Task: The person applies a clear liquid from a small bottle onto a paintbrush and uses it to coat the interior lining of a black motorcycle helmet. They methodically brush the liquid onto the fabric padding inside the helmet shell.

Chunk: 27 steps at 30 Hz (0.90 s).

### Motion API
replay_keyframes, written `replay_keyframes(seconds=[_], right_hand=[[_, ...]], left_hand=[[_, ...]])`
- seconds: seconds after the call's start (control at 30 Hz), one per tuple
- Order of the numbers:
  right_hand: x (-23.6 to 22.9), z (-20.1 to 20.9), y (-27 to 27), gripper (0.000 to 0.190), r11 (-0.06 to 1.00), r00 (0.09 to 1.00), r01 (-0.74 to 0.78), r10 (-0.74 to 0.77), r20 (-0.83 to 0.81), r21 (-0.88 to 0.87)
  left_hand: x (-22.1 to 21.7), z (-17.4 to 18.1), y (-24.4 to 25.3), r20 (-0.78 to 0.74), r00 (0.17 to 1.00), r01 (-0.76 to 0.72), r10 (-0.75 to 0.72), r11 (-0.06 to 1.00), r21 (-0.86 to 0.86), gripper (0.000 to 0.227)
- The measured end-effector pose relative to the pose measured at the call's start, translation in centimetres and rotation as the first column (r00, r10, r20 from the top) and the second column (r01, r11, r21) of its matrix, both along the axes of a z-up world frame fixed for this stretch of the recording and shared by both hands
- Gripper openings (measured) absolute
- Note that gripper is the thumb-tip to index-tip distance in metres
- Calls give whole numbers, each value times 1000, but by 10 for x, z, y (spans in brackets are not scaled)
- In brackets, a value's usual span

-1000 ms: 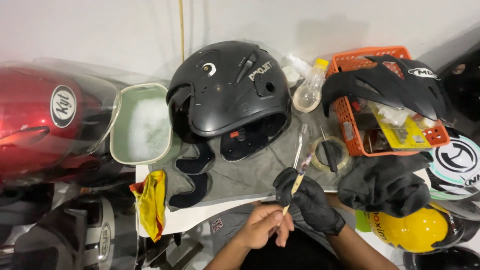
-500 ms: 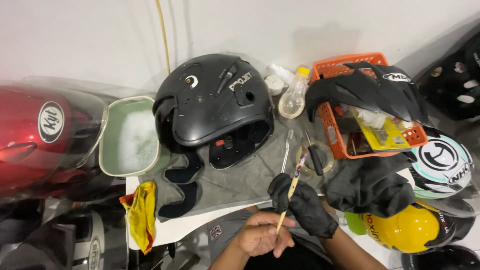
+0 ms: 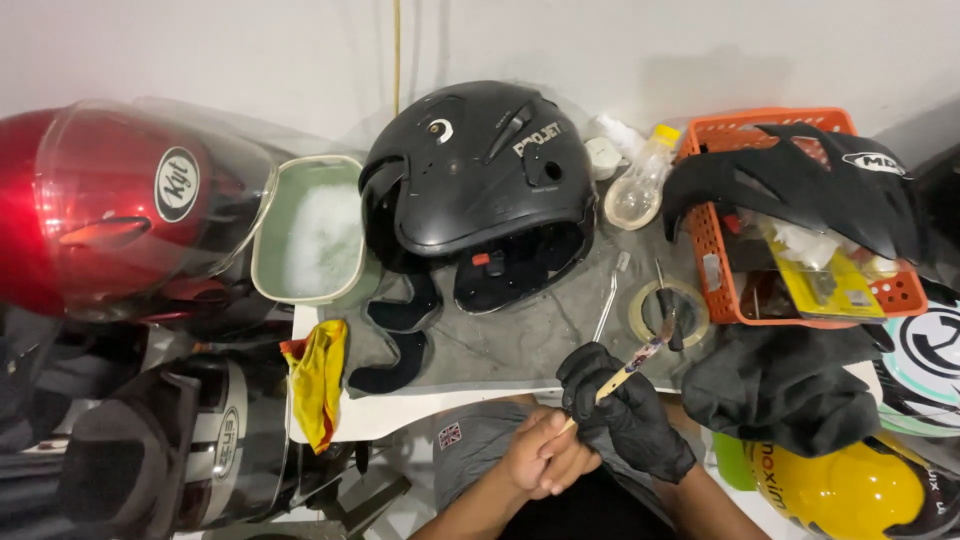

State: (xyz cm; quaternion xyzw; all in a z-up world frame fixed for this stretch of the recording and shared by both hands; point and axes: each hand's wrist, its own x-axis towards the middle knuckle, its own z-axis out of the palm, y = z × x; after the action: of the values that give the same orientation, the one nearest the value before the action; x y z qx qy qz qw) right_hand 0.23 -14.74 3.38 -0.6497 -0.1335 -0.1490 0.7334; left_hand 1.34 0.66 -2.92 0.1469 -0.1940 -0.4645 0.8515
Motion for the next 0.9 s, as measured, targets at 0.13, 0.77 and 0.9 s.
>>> replay_keyframes(seconds=[0.13, 0.77, 0.9], right_hand=[[6, -2, 2, 37, 999, 999, 19, -20, 40, 32], [32, 21, 5, 22, 984, 985, 76, -50, -162, 161], [39, 47, 11, 20, 996, 992, 91, -88, -92, 23]], left_hand=[[-2, -6, 1, -66, 998, 6, -5, 1000, 23, 39], [19, 4, 3, 174, 952, -297, 253, 902, 315, 47], [24, 7, 2, 204, 901, -428, 384, 865, 261, 40]])
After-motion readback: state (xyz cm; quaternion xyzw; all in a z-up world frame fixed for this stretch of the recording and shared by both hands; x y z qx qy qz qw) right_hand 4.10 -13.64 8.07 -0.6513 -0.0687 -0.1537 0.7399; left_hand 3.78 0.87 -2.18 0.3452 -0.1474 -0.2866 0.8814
